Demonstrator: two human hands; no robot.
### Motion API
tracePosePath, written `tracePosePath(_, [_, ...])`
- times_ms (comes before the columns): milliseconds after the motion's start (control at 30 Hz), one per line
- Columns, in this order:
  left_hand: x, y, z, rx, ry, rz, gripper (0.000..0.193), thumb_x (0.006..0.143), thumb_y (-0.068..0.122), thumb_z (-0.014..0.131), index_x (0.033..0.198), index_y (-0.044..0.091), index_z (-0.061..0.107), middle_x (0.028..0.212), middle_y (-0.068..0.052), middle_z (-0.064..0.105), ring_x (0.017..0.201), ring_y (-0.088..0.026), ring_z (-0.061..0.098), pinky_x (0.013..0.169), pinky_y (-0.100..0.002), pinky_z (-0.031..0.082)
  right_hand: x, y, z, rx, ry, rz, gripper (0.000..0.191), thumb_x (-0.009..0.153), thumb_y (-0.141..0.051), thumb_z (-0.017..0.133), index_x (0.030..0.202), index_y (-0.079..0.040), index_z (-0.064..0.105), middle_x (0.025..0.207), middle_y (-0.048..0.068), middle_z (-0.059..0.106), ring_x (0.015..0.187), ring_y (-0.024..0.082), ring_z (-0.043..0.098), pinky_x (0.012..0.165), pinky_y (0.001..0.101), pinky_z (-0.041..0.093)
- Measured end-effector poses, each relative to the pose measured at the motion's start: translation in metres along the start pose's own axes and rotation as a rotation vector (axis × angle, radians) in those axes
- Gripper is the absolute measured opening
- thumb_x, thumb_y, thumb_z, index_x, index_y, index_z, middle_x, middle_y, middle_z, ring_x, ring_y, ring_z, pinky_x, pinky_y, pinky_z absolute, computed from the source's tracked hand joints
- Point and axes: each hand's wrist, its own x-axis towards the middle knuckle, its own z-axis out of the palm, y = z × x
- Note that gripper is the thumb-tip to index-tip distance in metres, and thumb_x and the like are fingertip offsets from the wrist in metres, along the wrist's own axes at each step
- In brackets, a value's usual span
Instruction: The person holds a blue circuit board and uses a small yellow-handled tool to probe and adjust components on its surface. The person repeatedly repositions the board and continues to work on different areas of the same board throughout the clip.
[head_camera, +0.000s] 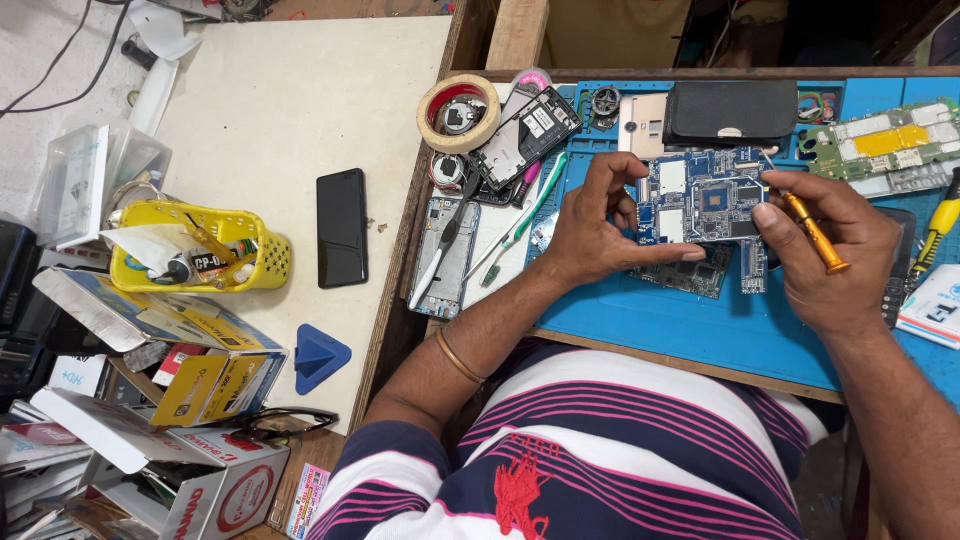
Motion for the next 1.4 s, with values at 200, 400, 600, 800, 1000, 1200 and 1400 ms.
tracePosePath(200, [-0.0002,-0.0001,0.0000,0.006,0.004,0.012,0.089,0.069,0.047,0.096,0.128,0.014,0.037,0.098,-0.002,0.062,0.074,-0.005,0.065,0.059,-0.018,0.057,-0.0007,0.0002,0.0003,0.011,0.005,0.019,0.023,0.110,-0.007,0.072,0.131,-0.001,0.066,0.110,0.008,0.069,0.098,0.008,0.068,0.083,0.0182,0.056])
tracePosePath(400, [0.0012,0.0005,-0.0002,-0.004,-0.004,-0.022,0.088,0.071,0.046,0.095,0.130,0.014,0.038,0.096,-0.002,0.063,0.069,-0.005,0.064,0.053,-0.018,0.054,0.0001,0.0026,-0.0010,0.004,-0.007,0.009,0.023,0.110,-0.008,0.070,0.131,-0.001,0.065,0.109,0.008,0.069,0.097,0.008,0.069,0.080,0.0187,0.058])
tracePosePath(600, [0.0009,0.0015,-0.0002,-0.012,-0.001,-0.017,0.087,0.072,0.045,0.094,0.131,0.014,0.038,0.097,-0.002,0.063,0.069,-0.005,0.065,0.053,-0.018,0.053,-0.0008,0.0034,-0.0007,0.004,-0.005,-0.002,0.023,0.110,-0.009,0.070,0.132,-0.001,0.065,0.112,0.009,0.068,0.102,0.009,0.069,0.084,0.0199,0.059])
tracePosePath(800, [0.0017,0.0018,-0.0003,-0.016,0.000,-0.009,0.087,0.073,0.045,0.094,0.131,0.014,0.038,0.098,-0.003,0.064,0.070,-0.005,0.066,0.054,-0.018,0.054,-0.0004,0.0032,-0.0006,-0.010,-0.005,-0.015,0.022,0.111,-0.009,0.070,0.131,-0.001,0.065,0.114,0.009,0.069,0.105,0.010,0.070,0.088,0.0206,0.059])
tracePosePath(1000, [0.0019,0.0025,-0.0003,-0.008,-0.001,-0.028,0.088,0.072,0.045,0.094,0.132,0.013,0.038,0.098,-0.003,0.064,0.070,-0.005,0.066,0.054,-0.019,0.054,-0.0006,0.0037,-0.0007,-0.007,-0.001,0.003,0.023,0.110,-0.008,0.071,0.131,-0.001,0.066,0.113,0.009,0.069,0.102,0.009,0.069,0.086,0.0201,0.058])
tracePosePath(1200, [0.0021,0.0033,-0.0005,-0.034,-0.005,-0.017,0.087,0.075,0.044,0.093,0.134,0.013,0.037,0.102,-0.004,0.065,0.075,-0.006,0.068,0.057,-0.019,0.057,-0.0010,0.0050,-0.0004,0.005,-0.001,-0.006,0.023,0.111,-0.008,0.071,0.132,-0.001,0.066,0.114,0.009,0.069,0.105,0.010,0.069,0.089,0.0204,0.058])
tracePosePath(1400, [0.0024,0.0031,0.0000,-0.006,-0.001,-0.025,0.089,0.072,0.045,0.094,0.133,0.013,0.038,0.100,-0.003,0.064,0.072,-0.005,0.066,0.055,-0.019,0.056,-0.0002,0.0050,-0.0009,0.010,-0.006,-0.014,0.022,0.111,-0.007,0.070,0.132,-0.001,0.065,0.114,0.009,0.069,0.105,0.010,0.070,0.089,0.0204,0.059])
